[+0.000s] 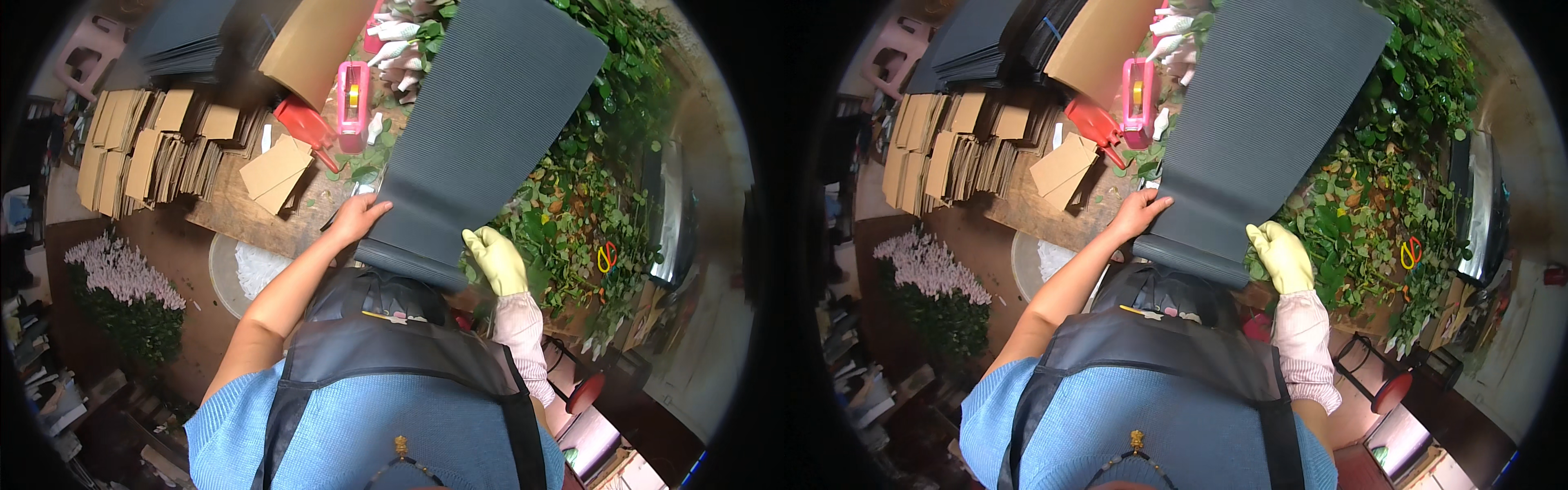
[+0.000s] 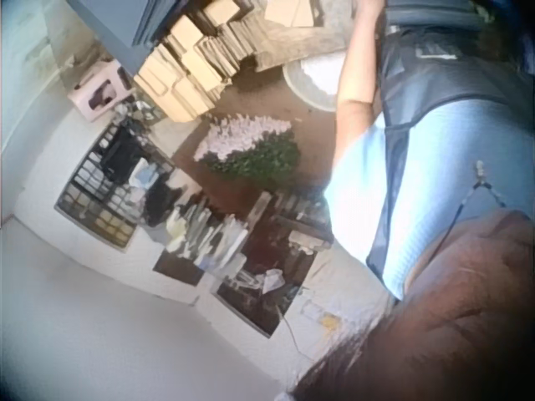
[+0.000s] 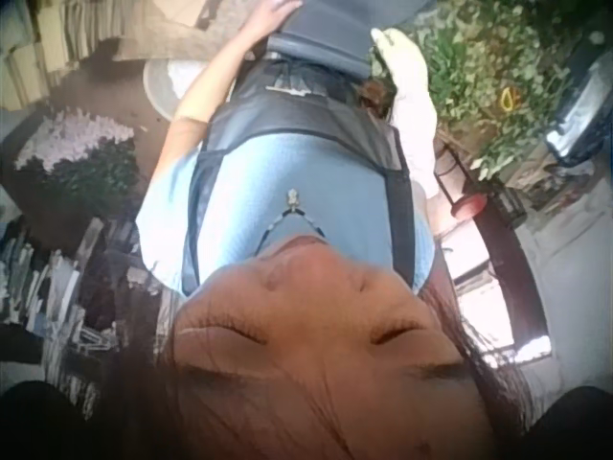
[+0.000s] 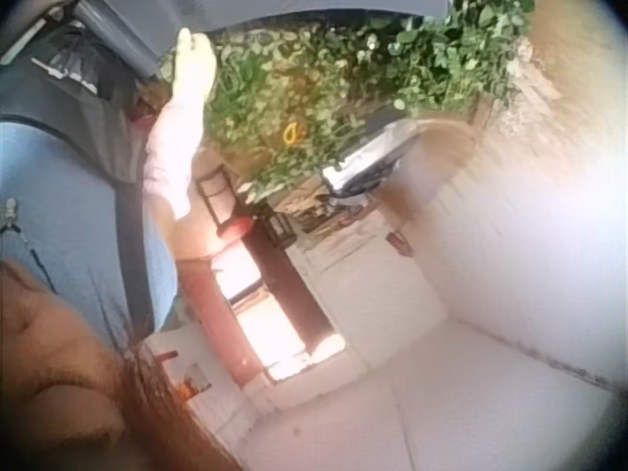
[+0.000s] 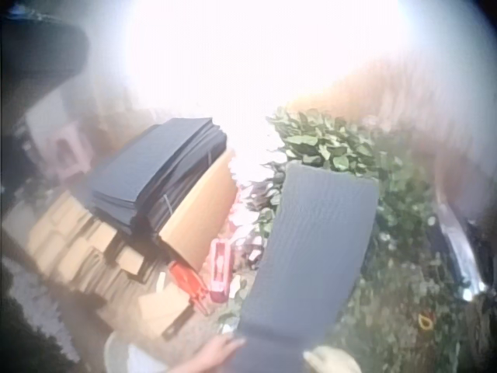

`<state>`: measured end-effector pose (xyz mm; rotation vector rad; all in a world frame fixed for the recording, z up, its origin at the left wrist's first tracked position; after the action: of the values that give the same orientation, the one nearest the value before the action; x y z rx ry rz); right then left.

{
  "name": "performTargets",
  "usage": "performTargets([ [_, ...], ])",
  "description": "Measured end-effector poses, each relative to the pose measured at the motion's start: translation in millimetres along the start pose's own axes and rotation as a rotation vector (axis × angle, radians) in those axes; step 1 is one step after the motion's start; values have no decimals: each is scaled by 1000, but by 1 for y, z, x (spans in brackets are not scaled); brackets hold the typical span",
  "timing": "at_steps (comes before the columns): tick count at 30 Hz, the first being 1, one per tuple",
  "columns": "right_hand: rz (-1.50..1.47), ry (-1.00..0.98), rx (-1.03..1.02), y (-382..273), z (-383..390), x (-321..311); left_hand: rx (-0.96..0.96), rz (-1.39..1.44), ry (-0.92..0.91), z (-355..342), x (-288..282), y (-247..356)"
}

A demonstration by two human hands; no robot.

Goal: The person arranges white flowers and green leaves into a black rectangular container. They use scissors to trim the stems and adjust the placement of the flowers and foliage within the container.

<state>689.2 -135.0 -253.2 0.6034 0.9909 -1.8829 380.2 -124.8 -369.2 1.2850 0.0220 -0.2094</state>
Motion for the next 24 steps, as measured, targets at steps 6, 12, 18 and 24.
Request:
performTargets([
  [6, 215, -139, -475, -68, -7, -7, -102, -561, -116, -20, -9, 4],
  [12, 523, -202, -866, -70, -59, 77, 539, -911, -131, -2, 1, 72],
  [18, 571, -172, -862, -66, -60, 83, 1111, -1005, -485, -16, 43, 47],
  [24, 356, -161, -808, -88, -10, 33, 848, -979, -507, -18, 39, 28],
])
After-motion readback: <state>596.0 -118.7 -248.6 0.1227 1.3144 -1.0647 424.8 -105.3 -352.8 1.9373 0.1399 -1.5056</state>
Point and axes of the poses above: each hand's wrist, its own z-axis away from the middle knuckle, its own x-axis out of the palm, y = z × x, the point moved 4 cm from there along -z, towards the middle knuckle, and after that the axes turned 8 degrees about z, right-handed, at the moved point
